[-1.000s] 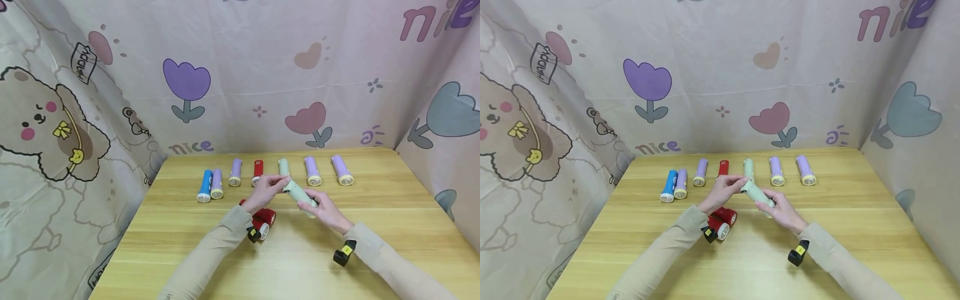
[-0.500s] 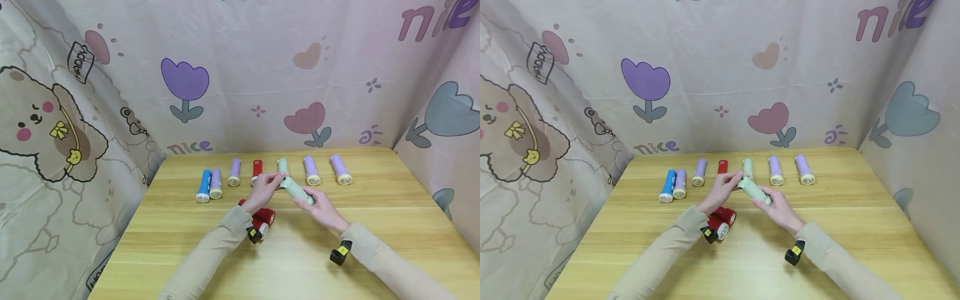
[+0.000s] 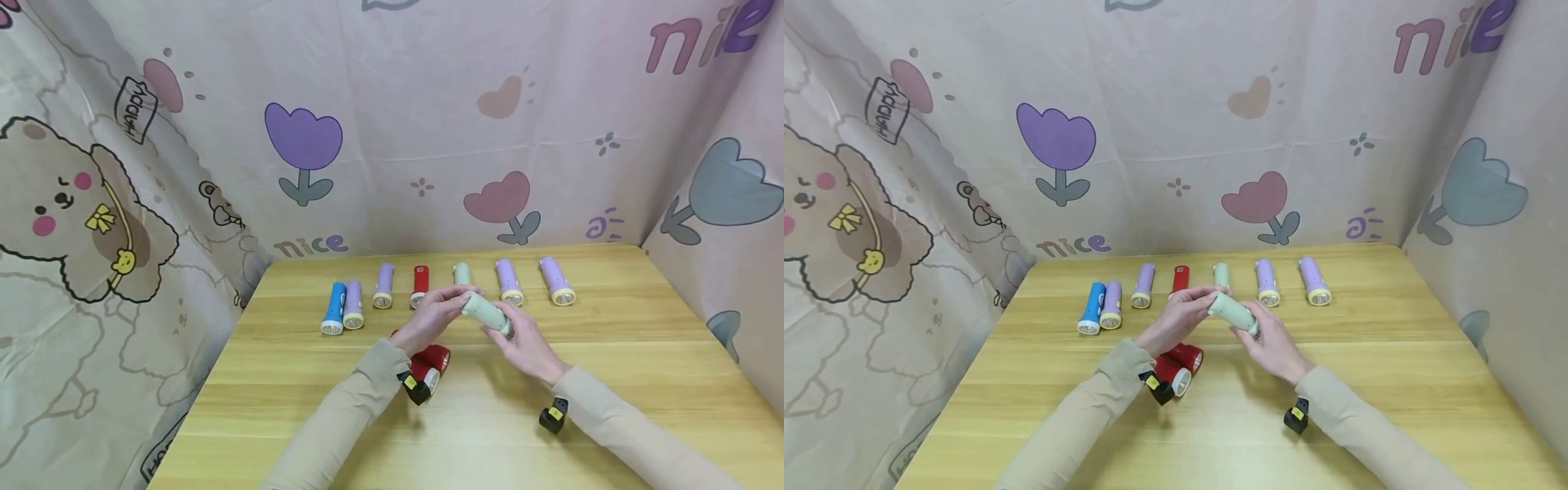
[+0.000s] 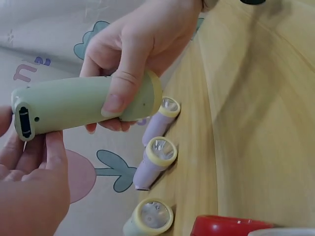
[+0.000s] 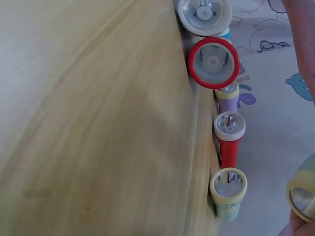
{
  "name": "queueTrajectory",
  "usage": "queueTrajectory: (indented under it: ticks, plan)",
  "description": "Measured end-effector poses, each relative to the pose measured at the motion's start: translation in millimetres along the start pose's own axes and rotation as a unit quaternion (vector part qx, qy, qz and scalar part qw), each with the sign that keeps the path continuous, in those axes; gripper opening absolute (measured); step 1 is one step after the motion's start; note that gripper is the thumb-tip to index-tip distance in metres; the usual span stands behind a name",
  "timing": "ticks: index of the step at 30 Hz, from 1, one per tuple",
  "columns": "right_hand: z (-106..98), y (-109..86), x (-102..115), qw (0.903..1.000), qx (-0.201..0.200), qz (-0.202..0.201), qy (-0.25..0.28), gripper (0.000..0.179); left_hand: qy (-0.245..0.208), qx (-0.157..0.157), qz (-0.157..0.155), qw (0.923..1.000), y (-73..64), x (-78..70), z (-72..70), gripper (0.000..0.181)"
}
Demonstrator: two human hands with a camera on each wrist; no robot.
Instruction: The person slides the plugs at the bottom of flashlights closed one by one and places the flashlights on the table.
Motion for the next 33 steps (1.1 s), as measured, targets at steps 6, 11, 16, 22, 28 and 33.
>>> queueTrajectory:
  ticks: [6, 11, 16, 22, 28, 33]
  plan:
    - [-0.9, -0.5, -2.9, 1.0000, 0.001, 0.000, 0.006, 0.042, -0.038, 0.022, -0.013, 0.9990, -1.3, 2.0, 3.6, 0.039]
    - [-1.0, -2.7, -5.2, 0.9998, -0.008, -0.006, 0.016, 0.040, -0.043, 0.038, -0.022, 0.9981, -1.0, 3.9, 9.1, 0.042]
    - [1.2, -3.7, -6.1, 0.9996, -0.004, 0.002, 0.027, 0.039, -0.046, 0.030, -0.025, 0.9982, -0.4, 6.9, 8.1, 0.041]
    - [4.3, -4.6, -4.1, 0.9989, 0.002, 0.015, 0.044, 0.041, -0.047, 0.022, -0.020, 0.9985, -0.7, 9.5, 6.7, 0.039]
    - [5.7, -5.1, -5.0, 0.9977, 0.008, 0.028, 0.061, 0.042, -0.030, 0.010, -0.026, 0.9992, 0.3, 8.4, 6.4, 0.038]
    - [5.7, -5.4, -5.3, 0.9980, 0.009, 0.027, 0.057, 0.041, -0.022, 0.004, -0.035, 0.9992, 0.9, 8.8, 4.1, 0.038]
Point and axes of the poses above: each hand's wrist, its own y-axis towards the middle knuckle, its own z-axis out of the palm, x = y × z, the point moved 7 cm from there along y, towards the middle knuckle, and after that the axes turned 4 degrees about -z, right-handed, at the moved point
